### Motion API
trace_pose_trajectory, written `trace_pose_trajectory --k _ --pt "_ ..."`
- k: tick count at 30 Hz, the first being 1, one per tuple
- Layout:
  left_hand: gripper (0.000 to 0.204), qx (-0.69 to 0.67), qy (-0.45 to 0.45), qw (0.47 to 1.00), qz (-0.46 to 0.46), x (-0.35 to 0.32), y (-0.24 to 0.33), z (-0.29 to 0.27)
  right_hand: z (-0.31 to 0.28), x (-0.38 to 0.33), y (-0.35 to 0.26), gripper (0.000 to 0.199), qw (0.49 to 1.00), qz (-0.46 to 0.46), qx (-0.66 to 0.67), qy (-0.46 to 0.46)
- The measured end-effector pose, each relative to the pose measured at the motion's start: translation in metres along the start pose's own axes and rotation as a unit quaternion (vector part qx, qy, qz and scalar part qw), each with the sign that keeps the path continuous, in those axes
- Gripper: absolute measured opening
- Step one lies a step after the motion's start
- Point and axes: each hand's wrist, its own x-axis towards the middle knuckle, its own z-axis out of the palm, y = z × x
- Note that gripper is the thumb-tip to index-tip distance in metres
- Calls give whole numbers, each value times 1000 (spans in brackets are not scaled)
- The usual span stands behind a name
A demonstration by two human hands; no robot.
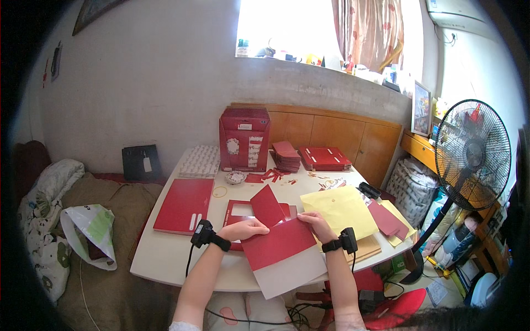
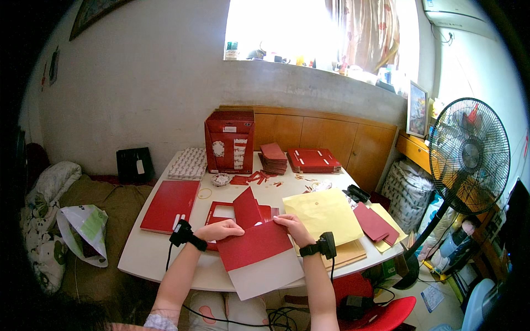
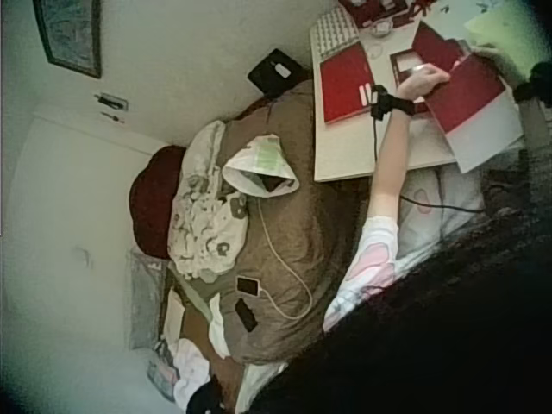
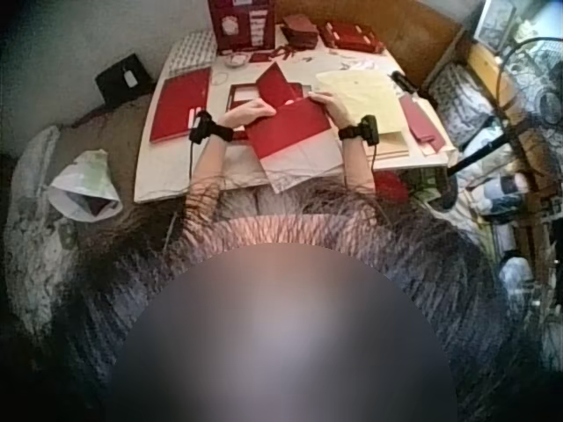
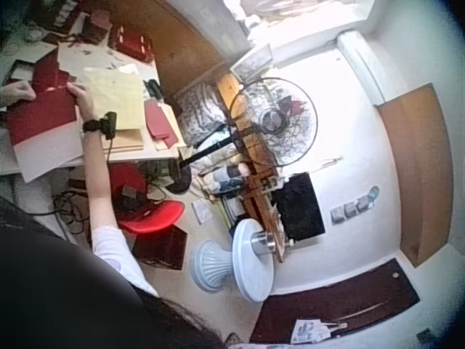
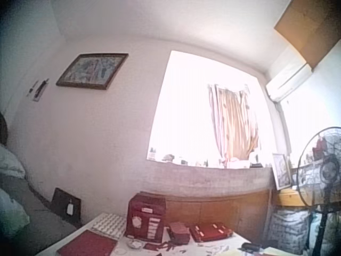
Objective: Assembling red and white cardstock folders or box components by folding and arranging pieces.
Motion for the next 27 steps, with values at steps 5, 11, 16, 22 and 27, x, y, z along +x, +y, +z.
trace_pose_trajectory --k 5,11,16,22,27 --pt "31 44 48 997 45 -3 -8 -6 4 -3 -7 20 999 -1 32 15" --pt "31 65 13 993 98 3 -12 -8 -2 -2 -5 18 1000 -10 18 22" --pt "31 31 -13 996 79 5 -15 -10 -2 -2 -5 18 999 -10 38 17" --pt "32 -4 97 995 16 1 -18 -10 -7 1 0 18 998 -22 60 22" --pt "30 13 67 997 34 7 -31 -18 -4 0 -2 18 999 -25 38 28"
